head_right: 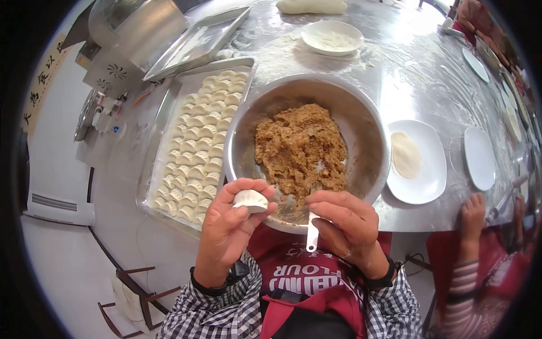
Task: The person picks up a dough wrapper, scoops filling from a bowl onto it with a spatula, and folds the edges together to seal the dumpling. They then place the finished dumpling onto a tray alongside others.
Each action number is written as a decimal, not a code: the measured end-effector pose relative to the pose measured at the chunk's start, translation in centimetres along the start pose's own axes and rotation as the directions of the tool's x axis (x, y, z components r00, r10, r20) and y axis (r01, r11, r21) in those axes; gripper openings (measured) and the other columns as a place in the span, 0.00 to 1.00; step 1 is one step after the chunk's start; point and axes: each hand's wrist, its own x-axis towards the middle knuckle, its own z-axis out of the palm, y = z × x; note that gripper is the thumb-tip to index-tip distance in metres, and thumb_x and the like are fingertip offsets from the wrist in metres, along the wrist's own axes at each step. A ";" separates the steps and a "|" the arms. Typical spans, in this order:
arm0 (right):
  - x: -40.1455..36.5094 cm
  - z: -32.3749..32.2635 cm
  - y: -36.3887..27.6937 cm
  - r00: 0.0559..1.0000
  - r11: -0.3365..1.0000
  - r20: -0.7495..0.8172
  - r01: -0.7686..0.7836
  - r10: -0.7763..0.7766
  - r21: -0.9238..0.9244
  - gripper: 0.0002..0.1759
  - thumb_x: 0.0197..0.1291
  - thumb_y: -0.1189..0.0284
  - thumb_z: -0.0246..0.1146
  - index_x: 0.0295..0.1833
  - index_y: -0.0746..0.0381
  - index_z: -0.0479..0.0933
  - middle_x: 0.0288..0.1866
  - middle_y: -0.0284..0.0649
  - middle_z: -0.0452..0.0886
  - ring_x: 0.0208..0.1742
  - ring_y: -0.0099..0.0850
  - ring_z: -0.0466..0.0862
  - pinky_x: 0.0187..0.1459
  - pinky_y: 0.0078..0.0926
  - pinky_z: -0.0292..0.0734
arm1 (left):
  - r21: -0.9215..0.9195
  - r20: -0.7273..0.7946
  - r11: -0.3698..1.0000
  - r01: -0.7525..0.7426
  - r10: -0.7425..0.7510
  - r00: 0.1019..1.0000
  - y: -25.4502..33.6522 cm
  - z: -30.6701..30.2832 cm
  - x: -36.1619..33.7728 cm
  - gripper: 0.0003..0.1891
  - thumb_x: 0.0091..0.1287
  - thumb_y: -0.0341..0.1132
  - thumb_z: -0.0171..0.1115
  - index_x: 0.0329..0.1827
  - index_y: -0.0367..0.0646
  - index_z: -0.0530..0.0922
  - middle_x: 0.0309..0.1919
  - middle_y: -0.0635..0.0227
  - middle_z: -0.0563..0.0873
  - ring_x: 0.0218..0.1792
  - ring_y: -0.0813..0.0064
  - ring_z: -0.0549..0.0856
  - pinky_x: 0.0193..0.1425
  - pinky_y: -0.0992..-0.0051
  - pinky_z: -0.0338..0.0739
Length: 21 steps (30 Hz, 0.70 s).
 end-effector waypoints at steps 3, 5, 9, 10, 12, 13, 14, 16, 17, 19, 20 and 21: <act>0.0 0.3 0.1 0.999 0.998 0.016 0.032 -0.031 -0.062 0.15 0.41 0.85 0.64 0.39 0.65 0.76 0.37 0.46 0.81 0.33 0.36 0.83 0.34 0.26 0.78 | 0.058 -0.050 0.997 -0.055 0.058 0.997 1.3 -1.2 -0.7 0.24 0.56 0.25 0.55 0.57 0.34 0.65 0.54 0.55 0.73 0.58 0.64 0.73 0.63 0.61 0.69; 0.1 0.2 0.0 0.999 0.998 0.050 0.018 -0.014 -0.068 0.14 0.42 0.84 0.64 0.38 0.65 0.76 0.36 0.45 0.81 0.33 0.36 0.82 0.33 0.26 0.78 | 0.184 -0.085 0.977 -0.107 0.124 0.989 2.0 -2.3 -1.0 0.24 0.56 0.25 0.55 0.58 0.34 0.65 0.55 0.55 0.72 0.59 0.65 0.72 0.64 0.61 0.69; 0.1 0.3 0.2 0.997 0.998 0.068 0.036 -0.032 -0.056 0.11 0.42 0.84 0.64 0.36 0.66 0.76 0.35 0.45 0.81 0.32 0.35 0.82 0.31 0.25 0.77 | 0.276 -0.121 0.951 -0.139 0.178 0.977 4.8 -5.0 -1.3 0.21 0.57 0.22 0.53 0.56 0.33 0.67 0.50 0.54 0.75 0.53 0.67 0.76 0.61 0.65 0.72; 0.0 0.3 0.3 0.997 0.997 0.056 0.047 -0.044 -0.057 0.11 0.42 0.83 0.64 0.36 0.66 0.77 0.34 0.45 0.81 0.31 0.35 0.82 0.30 0.24 0.77 | 0.331 -0.173 0.933 -0.139 0.205 0.963 6.2 -5.4 -1.3 0.20 0.58 0.23 0.52 0.55 0.32 0.68 0.50 0.53 0.75 0.52 0.67 0.77 0.58 0.68 0.74; -0.1 0.2 0.3 0.997 0.997 0.065 0.049 -0.045 -0.067 0.11 0.42 0.83 0.64 0.36 0.65 0.77 0.34 0.44 0.81 0.31 0.35 0.82 0.30 0.24 0.77 | 0.422 -0.208 0.886 -0.192 0.300 0.931 9.4 -6.4 -1.2 0.18 0.60 0.25 0.52 0.54 0.33 0.69 0.49 0.53 0.76 0.50 0.67 0.79 0.55 0.72 0.77; -0.1 0.2 0.3 0.996 0.996 0.075 0.051 -0.046 -0.075 0.11 0.42 0.83 0.64 0.36 0.65 0.77 0.34 0.44 0.81 0.31 0.36 0.82 0.30 0.24 0.77 | 0.458 -0.189 0.853 -0.248 0.367 0.911 11.0 -7.0 -1.0 0.17 0.61 0.27 0.52 0.54 0.33 0.69 0.48 0.54 0.77 0.49 0.68 0.79 0.54 0.73 0.78; 0.0 0.2 0.3 0.996 0.996 0.073 0.052 -0.047 -0.074 0.11 0.42 0.83 0.64 0.36 0.65 0.77 0.34 0.44 0.81 0.31 0.36 0.82 0.30 0.24 0.77 | 0.495 -0.235 0.824 -0.277 0.434 0.870 12.5 -7.0 -0.7 0.16 0.63 0.28 0.51 0.53 0.33 0.69 0.47 0.55 0.78 0.47 0.69 0.80 0.51 0.74 0.79; 0.0 0.3 0.3 0.996 0.997 0.081 0.034 -0.028 -0.073 0.11 0.42 0.83 0.64 0.36 0.65 0.77 0.35 0.44 0.81 0.31 0.36 0.82 0.31 0.25 0.77 | 0.532 -0.278 0.792 -0.298 0.496 0.822 15.6 -7.4 0.4 0.15 0.64 0.30 0.50 0.53 0.33 0.70 0.46 0.56 0.78 0.45 0.69 0.81 0.48 0.75 0.80; 0.1 0.2 0.3 0.996 0.997 0.083 0.033 -0.027 -0.073 0.11 0.42 0.83 0.64 0.36 0.65 0.77 0.35 0.44 0.81 0.31 0.36 0.82 0.31 0.25 0.77 | 0.629 -0.249 0.734 -0.255 0.502 0.828 17.2 -8.1 1.0 0.15 0.65 0.33 0.51 0.52 0.35 0.70 0.46 0.57 0.79 0.43 0.71 0.81 0.43 0.77 0.80; 0.1 0.1 0.3 0.994 0.996 0.110 0.035 -0.026 -0.085 0.11 0.41 0.83 0.64 0.35 0.65 0.77 0.35 0.44 0.81 0.31 0.36 0.82 0.31 0.26 0.77 | 0.714 -0.224 0.669 -0.208 0.500 0.837 20.0 -9.9 2.7 0.16 0.66 0.36 0.52 0.52 0.36 0.70 0.45 0.59 0.79 0.41 0.73 0.82 0.38 0.79 0.81; 0.1 0.2 0.3 0.993 0.996 0.113 0.033 -0.023 -0.088 0.11 0.41 0.83 0.64 0.35 0.65 0.77 0.35 0.44 0.81 0.31 0.36 0.82 0.31 0.26 0.77 | 0.782 -0.193 0.609 -0.137 0.445 0.875 21.3 -11.1 3.9 0.16 0.65 0.38 0.53 0.52 0.38 0.71 0.44 0.61 0.80 0.39 0.76 0.81 0.34 0.81 0.79; 0.1 0.2 0.4 0.993 0.995 0.117 0.033 -0.021 -0.097 0.11 0.41 0.83 0.64 0.35 0.65 0.77 0.35 0.44 0.81 0.31 0.36 0.82 0.31 0.26 0.77 | 0.841 -0.167 0.536 -0.072 0.384 0.908 22.4 -12.2 5.2 0.16 0.65 0.39 0.54 0.51 0.40 0.72 0.42 0.64 0.81 0.37 0.78 0.81 0.30 0.83 0.77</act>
